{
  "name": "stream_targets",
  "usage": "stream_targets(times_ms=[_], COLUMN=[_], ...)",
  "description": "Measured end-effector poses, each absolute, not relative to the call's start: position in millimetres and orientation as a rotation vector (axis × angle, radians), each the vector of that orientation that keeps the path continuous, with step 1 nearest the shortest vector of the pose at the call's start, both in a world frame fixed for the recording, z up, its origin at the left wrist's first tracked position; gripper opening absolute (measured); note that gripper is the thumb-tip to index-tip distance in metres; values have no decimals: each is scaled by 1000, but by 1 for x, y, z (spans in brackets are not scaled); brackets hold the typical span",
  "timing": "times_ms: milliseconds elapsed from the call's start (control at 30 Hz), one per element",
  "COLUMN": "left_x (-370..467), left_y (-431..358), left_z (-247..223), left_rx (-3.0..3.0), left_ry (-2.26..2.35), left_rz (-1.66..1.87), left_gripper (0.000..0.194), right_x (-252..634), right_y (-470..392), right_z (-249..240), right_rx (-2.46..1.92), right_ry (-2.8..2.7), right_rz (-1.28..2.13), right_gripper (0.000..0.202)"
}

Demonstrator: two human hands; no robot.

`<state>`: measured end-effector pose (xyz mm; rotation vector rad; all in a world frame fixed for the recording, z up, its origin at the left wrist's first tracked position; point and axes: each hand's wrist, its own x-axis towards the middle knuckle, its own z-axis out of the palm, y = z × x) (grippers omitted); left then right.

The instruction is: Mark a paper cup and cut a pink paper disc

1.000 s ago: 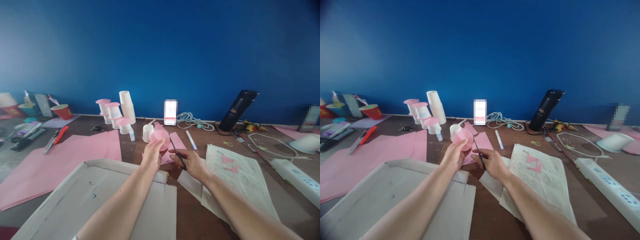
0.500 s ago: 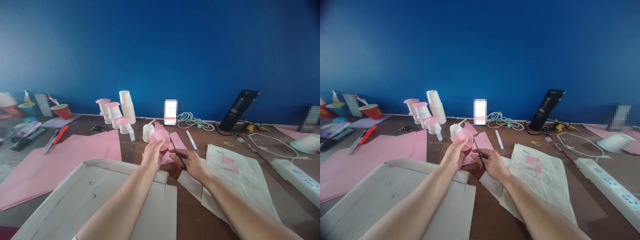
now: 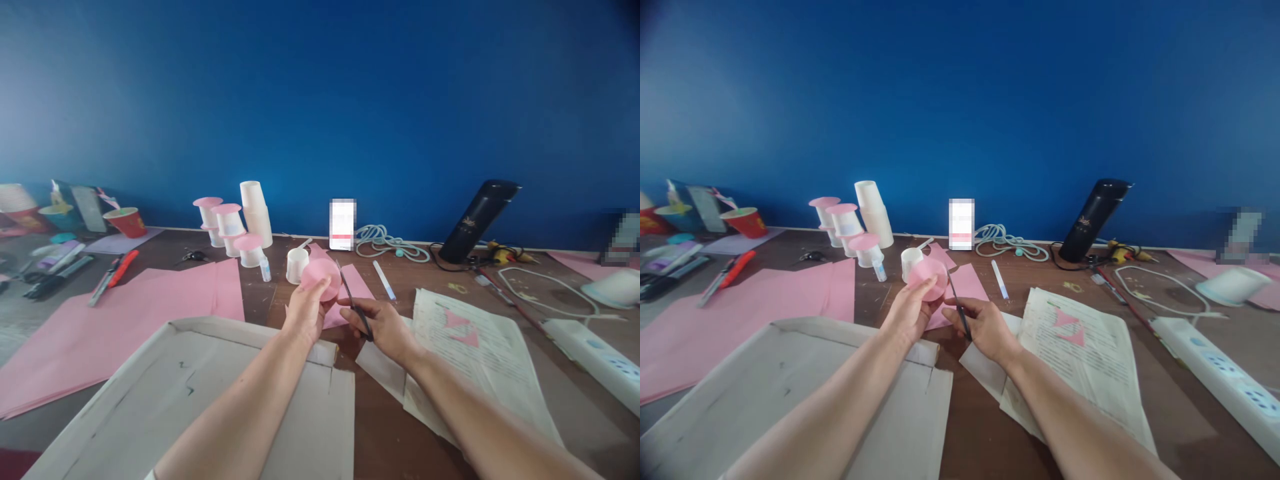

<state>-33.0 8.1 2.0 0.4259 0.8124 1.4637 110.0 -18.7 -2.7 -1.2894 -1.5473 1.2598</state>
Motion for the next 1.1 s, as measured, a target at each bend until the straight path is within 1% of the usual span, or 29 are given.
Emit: stream_targets(times_ms=[167, 633, 900, 1100], left_x=[-33, -32, -33, -32], left_y=[7, 6, 8, 8], left_z=[3, 6, 2, 3], left_rx=[420, 432, 414, 420], left_ry=[820, 827, 839, 852], left_rz=[1458, 1449, 1462, 1458], left_gripper=[25, 28, 25, 27], right_x=[109, 112, 107, 110], right_y=[-18, -18, -20, -18], right_z=[-3, -6, -1, -6], right_rx=[-1294, -1284, -1311, -1291], right_ry=[-1531, -1596, -1559, -1591], right_rz=[1272, 1194, 1246, 1206], right_gripper=[52, 46, 50, 48])
